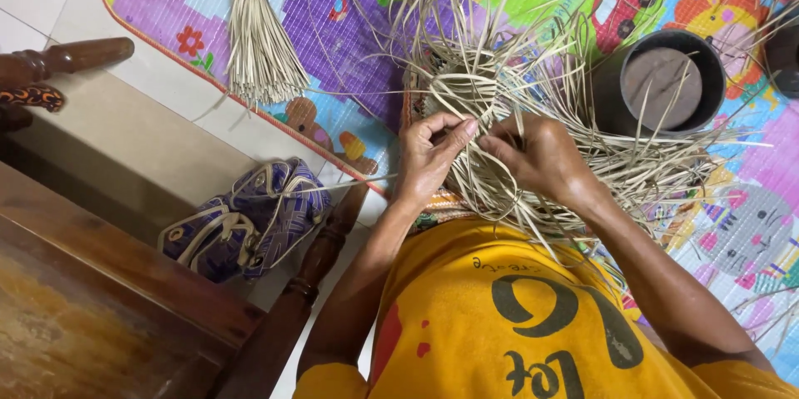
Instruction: Weaving dried palm leaves together to create a handcrafted object while sitting on a floor mat.
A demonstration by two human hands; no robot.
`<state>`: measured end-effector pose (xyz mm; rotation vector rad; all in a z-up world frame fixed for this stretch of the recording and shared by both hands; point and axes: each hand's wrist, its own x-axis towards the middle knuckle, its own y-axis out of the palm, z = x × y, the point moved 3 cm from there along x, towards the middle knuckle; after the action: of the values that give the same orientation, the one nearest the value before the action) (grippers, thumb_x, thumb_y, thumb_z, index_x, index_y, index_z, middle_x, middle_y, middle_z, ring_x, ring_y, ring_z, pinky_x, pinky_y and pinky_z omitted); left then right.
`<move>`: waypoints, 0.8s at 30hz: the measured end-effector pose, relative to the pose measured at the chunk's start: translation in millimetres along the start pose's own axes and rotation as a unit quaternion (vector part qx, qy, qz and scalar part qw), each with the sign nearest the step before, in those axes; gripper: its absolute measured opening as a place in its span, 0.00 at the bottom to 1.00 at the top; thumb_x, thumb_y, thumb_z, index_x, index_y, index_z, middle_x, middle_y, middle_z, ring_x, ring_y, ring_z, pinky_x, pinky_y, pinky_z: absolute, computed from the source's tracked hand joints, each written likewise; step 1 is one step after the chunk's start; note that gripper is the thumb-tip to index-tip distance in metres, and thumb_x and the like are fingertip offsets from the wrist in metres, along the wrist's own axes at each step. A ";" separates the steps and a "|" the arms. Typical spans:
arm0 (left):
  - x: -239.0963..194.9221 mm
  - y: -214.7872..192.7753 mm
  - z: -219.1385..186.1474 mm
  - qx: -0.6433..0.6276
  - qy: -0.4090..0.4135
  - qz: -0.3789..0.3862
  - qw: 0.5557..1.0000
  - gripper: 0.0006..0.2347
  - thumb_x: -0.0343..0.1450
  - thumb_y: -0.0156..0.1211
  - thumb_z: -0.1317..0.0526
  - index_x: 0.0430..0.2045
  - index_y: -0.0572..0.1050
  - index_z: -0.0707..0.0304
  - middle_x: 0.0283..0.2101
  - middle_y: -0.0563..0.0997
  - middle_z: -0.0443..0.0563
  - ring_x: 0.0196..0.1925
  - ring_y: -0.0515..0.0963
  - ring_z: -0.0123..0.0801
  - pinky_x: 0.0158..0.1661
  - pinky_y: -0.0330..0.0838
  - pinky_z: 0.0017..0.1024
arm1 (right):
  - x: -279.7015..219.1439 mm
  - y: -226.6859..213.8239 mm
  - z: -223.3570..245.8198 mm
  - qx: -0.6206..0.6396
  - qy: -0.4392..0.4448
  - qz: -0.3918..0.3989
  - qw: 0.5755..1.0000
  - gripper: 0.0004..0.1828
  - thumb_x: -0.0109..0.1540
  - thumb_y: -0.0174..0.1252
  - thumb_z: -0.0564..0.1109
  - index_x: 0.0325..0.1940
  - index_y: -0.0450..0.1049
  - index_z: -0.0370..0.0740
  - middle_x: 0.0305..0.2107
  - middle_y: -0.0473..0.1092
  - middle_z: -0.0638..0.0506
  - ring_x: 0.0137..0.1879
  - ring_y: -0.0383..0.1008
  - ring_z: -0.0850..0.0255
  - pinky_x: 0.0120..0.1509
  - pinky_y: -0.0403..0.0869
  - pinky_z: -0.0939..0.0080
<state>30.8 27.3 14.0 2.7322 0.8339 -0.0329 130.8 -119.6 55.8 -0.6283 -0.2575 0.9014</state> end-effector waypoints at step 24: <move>16.5 -7.5 16.0 0.094 0.083 -0.025 0.992 0.06 0.66 0.64 0.73 0.35 0.80 0.68 0.32 0.82 0.60 0.34 0.81 0.40 0.40 0.74 0.34 | 65.1 -1.9 16.1 0.104 -0.106 -0.005 0.989 0.07 0.60 0.70 0.33 0.35 0.77 0.30 0.27 0.71 0.41 0.29 0.69 0.51 0.37 0.68 0.57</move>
<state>41.4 37.8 -5.0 2.9201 0.9920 0.1135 164.0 -62.3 66.5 -0.3388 -0.3515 0.9720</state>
